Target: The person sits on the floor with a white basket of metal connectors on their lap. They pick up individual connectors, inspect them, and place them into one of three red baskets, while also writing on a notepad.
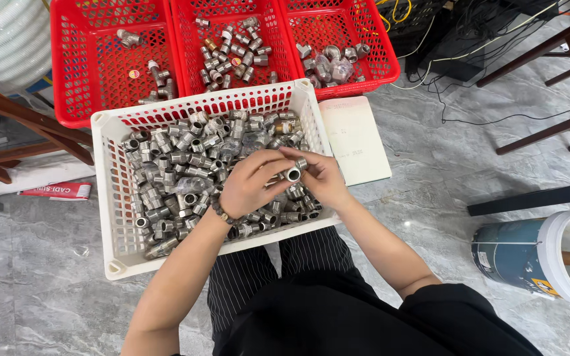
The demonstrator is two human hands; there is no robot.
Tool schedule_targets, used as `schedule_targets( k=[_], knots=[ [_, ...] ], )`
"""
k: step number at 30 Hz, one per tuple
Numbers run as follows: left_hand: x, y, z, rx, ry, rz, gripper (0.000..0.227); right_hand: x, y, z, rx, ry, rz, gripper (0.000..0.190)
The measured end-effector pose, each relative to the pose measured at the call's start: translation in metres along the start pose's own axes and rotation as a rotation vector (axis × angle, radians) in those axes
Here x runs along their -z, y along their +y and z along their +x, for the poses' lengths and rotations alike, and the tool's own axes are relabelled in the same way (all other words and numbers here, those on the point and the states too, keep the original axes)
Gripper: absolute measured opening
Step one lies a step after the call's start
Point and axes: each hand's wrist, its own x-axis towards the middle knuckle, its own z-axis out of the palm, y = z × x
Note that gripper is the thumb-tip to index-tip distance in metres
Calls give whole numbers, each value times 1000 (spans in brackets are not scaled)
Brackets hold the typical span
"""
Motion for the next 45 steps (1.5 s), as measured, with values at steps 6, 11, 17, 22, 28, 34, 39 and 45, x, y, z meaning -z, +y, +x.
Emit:
schedule_targets(
  k=[6, 11, 17, 22, 28, 34, 39, 45],
  knots=[
    [7, 0, 4, 182, -45, -67, 39, 9, -4, 6, 72, 72, 7, 43],
    [24, -27, -13, 565, 39, -329, 30, 9, -2, 2, 96, 224, 1, 37],
    [108, -83, -2, 702, 582, -44, 11, 49, -9, 0, 129, 608, -300, 25],
    [168, -156, -2, 970, 471, 364, 18, 110, 72, -13, -256, 318, -983, 37],
    [188, -297, -102, 1076, -144, 1048, 13, 94, 102, -28, -310, 247, -1350, 45],
    [164, -238, -73, 917, -117, 966, 17, 129, 121, -29, -414, 285, -1241, 18],
    [109, -121, -20, 588, -73, 591, 16, 147, 56, -20, -97, 499, -748, 46],
    [46, -30, -18, 376, -341, 440, 20, 188, 40, -2, 274, 395, -404, 49]
  ],
)
